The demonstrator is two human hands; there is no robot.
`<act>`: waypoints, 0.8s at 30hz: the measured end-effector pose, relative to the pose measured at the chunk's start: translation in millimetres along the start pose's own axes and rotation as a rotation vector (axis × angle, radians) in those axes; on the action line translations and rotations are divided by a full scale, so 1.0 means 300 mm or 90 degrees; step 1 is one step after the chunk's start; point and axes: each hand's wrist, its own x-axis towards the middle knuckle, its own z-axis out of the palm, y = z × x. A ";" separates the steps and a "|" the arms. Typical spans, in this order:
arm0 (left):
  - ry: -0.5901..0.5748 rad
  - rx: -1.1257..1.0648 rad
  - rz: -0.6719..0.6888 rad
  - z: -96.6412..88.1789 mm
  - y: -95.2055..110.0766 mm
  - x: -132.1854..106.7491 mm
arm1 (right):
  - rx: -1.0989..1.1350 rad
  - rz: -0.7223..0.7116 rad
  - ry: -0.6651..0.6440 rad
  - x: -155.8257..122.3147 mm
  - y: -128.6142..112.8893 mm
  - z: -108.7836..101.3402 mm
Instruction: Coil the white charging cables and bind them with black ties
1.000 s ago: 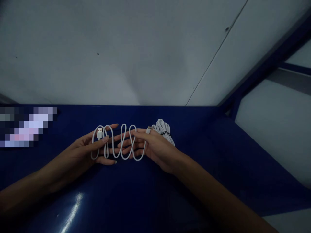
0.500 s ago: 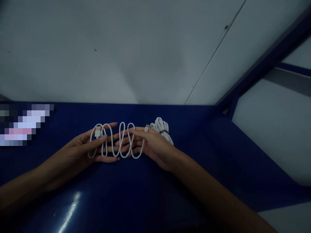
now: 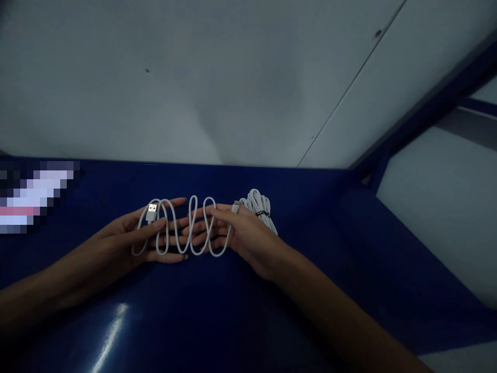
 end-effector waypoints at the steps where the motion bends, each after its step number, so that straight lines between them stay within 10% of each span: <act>1: 0.005 0.002 -0.001 0.001 0.001 0.002 | 0.001 0.001 0.003 0.000 -0.001 0.001; 24: 0.009 -0.036 0.007 -0.029 -0.017 0.019 | 0.025 0.001 0.043 -0.017 -0.007 0.018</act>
